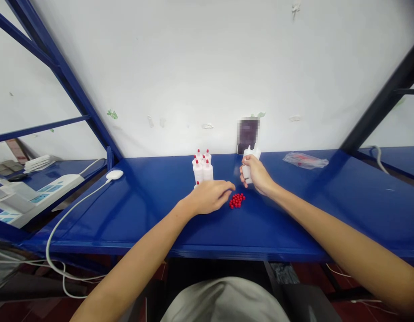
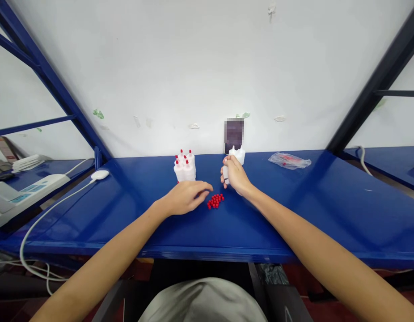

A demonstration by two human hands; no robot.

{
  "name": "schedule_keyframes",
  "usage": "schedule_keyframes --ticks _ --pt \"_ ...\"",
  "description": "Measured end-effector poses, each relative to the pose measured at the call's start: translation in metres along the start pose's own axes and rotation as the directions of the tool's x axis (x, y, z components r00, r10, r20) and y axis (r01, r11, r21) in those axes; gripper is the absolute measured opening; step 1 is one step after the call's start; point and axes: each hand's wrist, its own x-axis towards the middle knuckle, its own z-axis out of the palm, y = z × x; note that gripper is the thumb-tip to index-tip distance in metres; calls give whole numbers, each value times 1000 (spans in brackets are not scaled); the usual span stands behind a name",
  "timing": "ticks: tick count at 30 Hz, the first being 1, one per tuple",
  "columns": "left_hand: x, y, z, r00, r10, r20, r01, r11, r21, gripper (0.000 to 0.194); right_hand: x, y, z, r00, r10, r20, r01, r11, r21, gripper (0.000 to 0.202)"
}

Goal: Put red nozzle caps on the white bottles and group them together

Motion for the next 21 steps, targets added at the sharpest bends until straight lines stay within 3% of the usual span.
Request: schedule_keyframes --ticks 4,10,15,21 --pt "4 -1 17 995 2 99 -7 999 51 39 -3 2 1 998 31 53 -26 996 -88 10" --pt "7 -1 16 980 37 193 -70 984 165 50 -2 3 0 1000 18 15 -17 997 -76 13" --pt "9 -4 20 986 2 169 -27 989 143 48 -1 -1 1 998 31 -47 -32 999 -22 13" --pt "12 -13 26 995 -75 61 72 995 63 30 -1 -7 1 998 22 -66 -22 1000 13 15"
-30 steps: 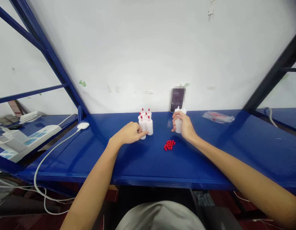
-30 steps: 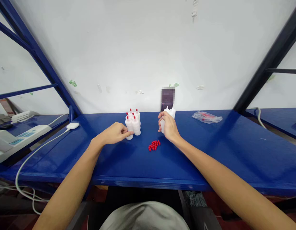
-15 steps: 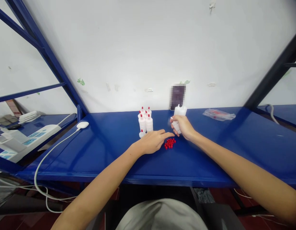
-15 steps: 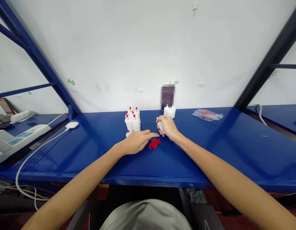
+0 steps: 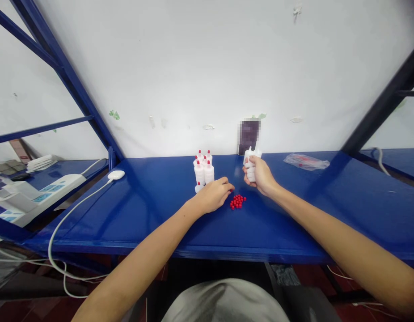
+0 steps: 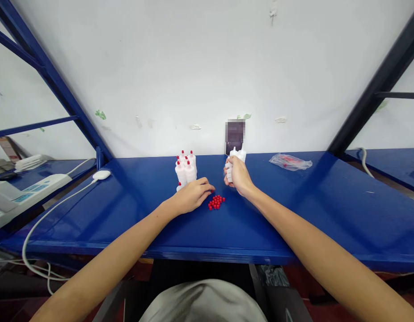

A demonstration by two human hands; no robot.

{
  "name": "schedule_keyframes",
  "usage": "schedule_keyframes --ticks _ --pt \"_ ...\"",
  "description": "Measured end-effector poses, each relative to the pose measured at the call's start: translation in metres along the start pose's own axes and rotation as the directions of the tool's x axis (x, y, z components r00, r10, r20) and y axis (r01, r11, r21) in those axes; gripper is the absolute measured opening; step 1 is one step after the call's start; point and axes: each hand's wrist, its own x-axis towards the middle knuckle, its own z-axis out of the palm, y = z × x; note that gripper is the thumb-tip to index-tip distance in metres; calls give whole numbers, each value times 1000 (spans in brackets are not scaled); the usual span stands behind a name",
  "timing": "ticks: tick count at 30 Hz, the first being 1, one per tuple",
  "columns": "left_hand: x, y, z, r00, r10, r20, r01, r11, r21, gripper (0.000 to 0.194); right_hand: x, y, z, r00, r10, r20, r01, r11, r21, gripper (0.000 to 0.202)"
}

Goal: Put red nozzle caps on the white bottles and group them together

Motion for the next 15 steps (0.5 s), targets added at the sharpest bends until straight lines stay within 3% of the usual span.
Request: schedule_keyframes --ticks 3,6,8,11,13,15 --pt "1 -2 2 998 -47 -44 44 997 -71 22 0 2 -1 997 -31 73 40 990 -132 11" --pt "2 0 1 978 -128 -164 100 981 -165 14 0 7 -3 963 -111 244 183 937 -296 9" --pt "2 4 -1 923 -203 -327 121 960 -254 11 -2 9 -4 916 -171 362 320 857 -404 14" --pt "2 10 -5 803 -304 -514 111 922 -371 10 -8 10 -4 854 -234 465 475 717 -510 19" --pt "2 13 -6 782 -319 -536 85 906 -414 10 -13 8 -2 823 -271 500 536 662 -524 20" --pt "1 14 -7 800 -306 -516 53 893 -447 11 -18 5 0 801 -298 519 575 623 -530 19"
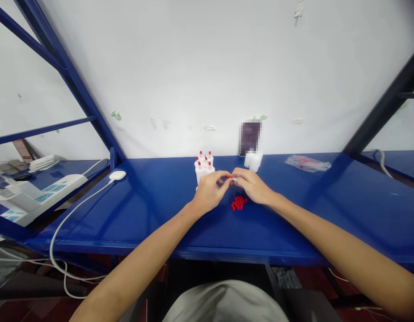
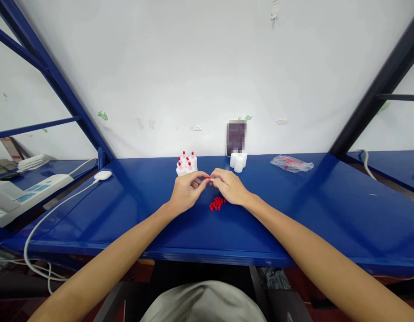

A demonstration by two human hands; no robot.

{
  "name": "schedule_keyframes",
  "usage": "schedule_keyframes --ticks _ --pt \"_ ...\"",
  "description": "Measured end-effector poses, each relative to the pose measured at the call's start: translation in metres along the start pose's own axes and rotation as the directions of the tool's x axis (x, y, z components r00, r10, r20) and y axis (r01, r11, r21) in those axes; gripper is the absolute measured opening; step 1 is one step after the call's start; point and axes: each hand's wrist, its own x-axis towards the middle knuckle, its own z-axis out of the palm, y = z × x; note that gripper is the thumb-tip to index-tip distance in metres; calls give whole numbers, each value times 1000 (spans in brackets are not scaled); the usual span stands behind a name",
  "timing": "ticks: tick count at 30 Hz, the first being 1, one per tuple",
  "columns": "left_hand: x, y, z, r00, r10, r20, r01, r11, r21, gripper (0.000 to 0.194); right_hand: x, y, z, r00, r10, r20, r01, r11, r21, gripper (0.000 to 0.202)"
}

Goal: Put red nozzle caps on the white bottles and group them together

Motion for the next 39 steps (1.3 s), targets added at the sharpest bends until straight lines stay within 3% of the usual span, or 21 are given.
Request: schedule_keyframes --ticks 8,13,15,20,25,28,31,35,39 --pt "-2 -2 -3 988 114 101 -112 993 -25 15 -5 -12 -6 997 26 74 -25 1000 -12 15" --pt "-8 -4 0 960 81 268 -71 996 -45 17 -7 -14 -7 992 -21 121 20 1000 8 35" --pt "-10 -5 1 950 60 306 -40 997 -71 16 -8 -16 -6 991 -55 119 53 998 26 34" --pt "-12 -4 0 943 41 332 4 991 -136 15 -8 -16 -4 991 -88 102 87 996 14 24" --pt "-12 -1 -4 941 73 329 -49 995 -81 19 -7 -15 -4 981 -117 155 116 993 14 28" --pt "-8 -1 -17 946 143 289 -167 984 59 20 -6 -16 -11 970 -90 225 80 995 52 34" --pt "1 -5 -42 950 191 248 -248 942 225 21 -6 -15 -26 950 20 311 -15 1000 -16 27" --pt "12 -15 -80 962 71 262 -184 880 438 26 -7 -8 -45 904 153 399 -89 981 -174 11" --pt "16 -22 -98 952 -77 297 -86 863 497 24 -8 -5 -49 848 197 492 -116 975 -190 9"
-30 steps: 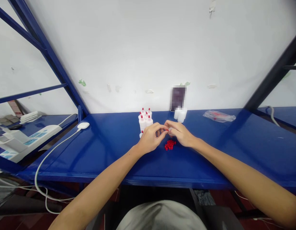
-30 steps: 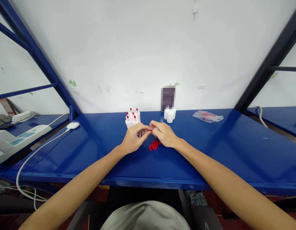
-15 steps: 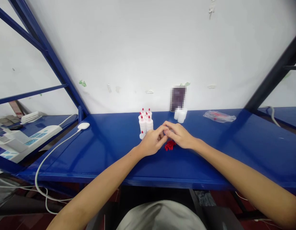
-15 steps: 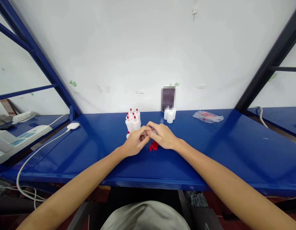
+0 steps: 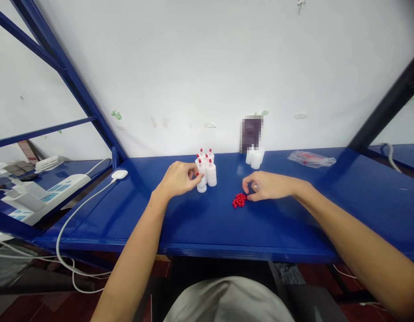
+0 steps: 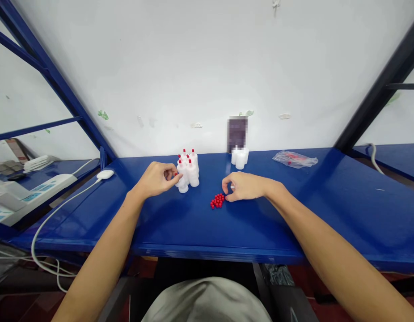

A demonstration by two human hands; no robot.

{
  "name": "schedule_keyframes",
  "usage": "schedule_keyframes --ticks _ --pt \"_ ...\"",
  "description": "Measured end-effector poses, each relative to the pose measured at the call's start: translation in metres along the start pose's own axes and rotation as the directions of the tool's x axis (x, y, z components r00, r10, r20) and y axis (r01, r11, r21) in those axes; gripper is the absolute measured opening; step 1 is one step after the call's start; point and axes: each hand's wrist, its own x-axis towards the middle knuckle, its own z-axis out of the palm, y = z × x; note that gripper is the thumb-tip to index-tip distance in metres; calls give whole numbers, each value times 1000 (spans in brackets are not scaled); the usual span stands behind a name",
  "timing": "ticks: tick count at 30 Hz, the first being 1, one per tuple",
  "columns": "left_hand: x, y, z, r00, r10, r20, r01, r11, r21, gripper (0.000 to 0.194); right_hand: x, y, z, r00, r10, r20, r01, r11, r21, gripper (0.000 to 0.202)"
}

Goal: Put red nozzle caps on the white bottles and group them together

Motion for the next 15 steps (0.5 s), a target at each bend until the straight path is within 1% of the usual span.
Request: schedule_keyframes --ticks 2,5,7,9,12,14,15 --pt "0 -2 0 998 -26 49 27 1000 -12 22 1 -1 1 1000 -3 4 3 999 -39 7" --pt "1 -1 5 997 -34 71 36 999 -19 23 3 -1 2 1000 -11 -19 9 997 -77 8" --pt "2 -1 8 997 -33 73 34 999 -15 25 4 -2 1 998 -8 -66 4 997 -72 8" --pt "2 -2 10 997 -34 68 34 999 2 29 5 -3 2 988 -11 -156 3 998 -55 7" --pt "2 -2 10 999 -39 5 38 998 44 35 8 -7 7 956 -55 -289 56 998 -7 6" --pt "0 2 11 996 -23 -87 28 998 53 34 11 -11 14 935 -88 -345 120 990 70 7" --pt "0 6 12 991 1 -135 5 999 44 32 13 -14 17 929 -92 -358 149 980 135 8"
